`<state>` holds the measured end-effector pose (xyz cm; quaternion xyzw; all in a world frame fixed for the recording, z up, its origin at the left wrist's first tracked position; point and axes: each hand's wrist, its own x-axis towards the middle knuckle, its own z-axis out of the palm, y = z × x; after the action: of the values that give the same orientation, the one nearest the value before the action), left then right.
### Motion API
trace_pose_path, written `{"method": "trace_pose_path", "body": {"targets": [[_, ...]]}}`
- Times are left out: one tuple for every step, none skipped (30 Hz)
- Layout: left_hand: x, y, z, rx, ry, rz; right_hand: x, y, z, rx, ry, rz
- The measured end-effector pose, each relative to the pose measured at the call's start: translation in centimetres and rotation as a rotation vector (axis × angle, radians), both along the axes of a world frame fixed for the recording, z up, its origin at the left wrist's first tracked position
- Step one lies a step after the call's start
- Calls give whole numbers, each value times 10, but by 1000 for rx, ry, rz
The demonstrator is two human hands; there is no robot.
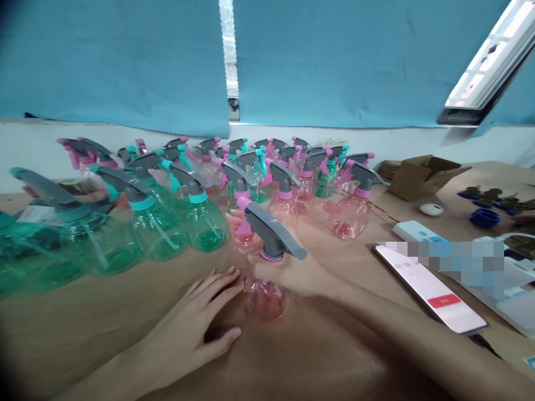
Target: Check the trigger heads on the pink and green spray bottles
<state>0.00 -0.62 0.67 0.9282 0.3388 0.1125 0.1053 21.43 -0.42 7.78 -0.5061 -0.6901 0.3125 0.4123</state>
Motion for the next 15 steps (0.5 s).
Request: {"method": "trace_pose_path", "body": {"targets": [[0, 0, 0, 1, -1, -1, 0, 0, 0, 1, -5, 18], [0, 0, -1, 2, -4, -3, 0, 0, 0, 1, 1, 27], [0, 0, -1, 4, -6, -5, 1, 0, -1, 1, 7, 33], [0, 0, -1, 6, -8, -7, 1, 0, -1, -5, 11, 35], [0, 0, -1, 9, -11, -8, 1, 0, -2, -18, 11, 40], [0, 0, -1, 11, -11, -9, 2, -1, -3, -33, 9, 43], [0, 0, -1, 11, -11, -11, 2, -1, -3, -46, 9, 52], [0, 0, -1, 11, -10, -11, 2, -1, -4, -53, 14, 63], [0, 0, -1, 10, -10, -12, 2, -1, -4, -55, 18, 70], [0, 0, -1, 10, -11, -11, 3, -2, -5, -51, 25, 63], [0, 0, 0, 10, -13, -12, 3, -2, -5, -46, 26, 45], [0, 0, 0, 9, -15, -13, 3, -2, -5, -42, 22, 21], [0, 0, 0, 9, -16, -13, 3, -2, -5, -44, 16, 3], [0, 0, 0, 8, -16, -11, 3, -2, -5, -49, 18, -5], [0, 0, 0, 8, -16, -9, 2, -2, -5, -52, 31, 4]]}}
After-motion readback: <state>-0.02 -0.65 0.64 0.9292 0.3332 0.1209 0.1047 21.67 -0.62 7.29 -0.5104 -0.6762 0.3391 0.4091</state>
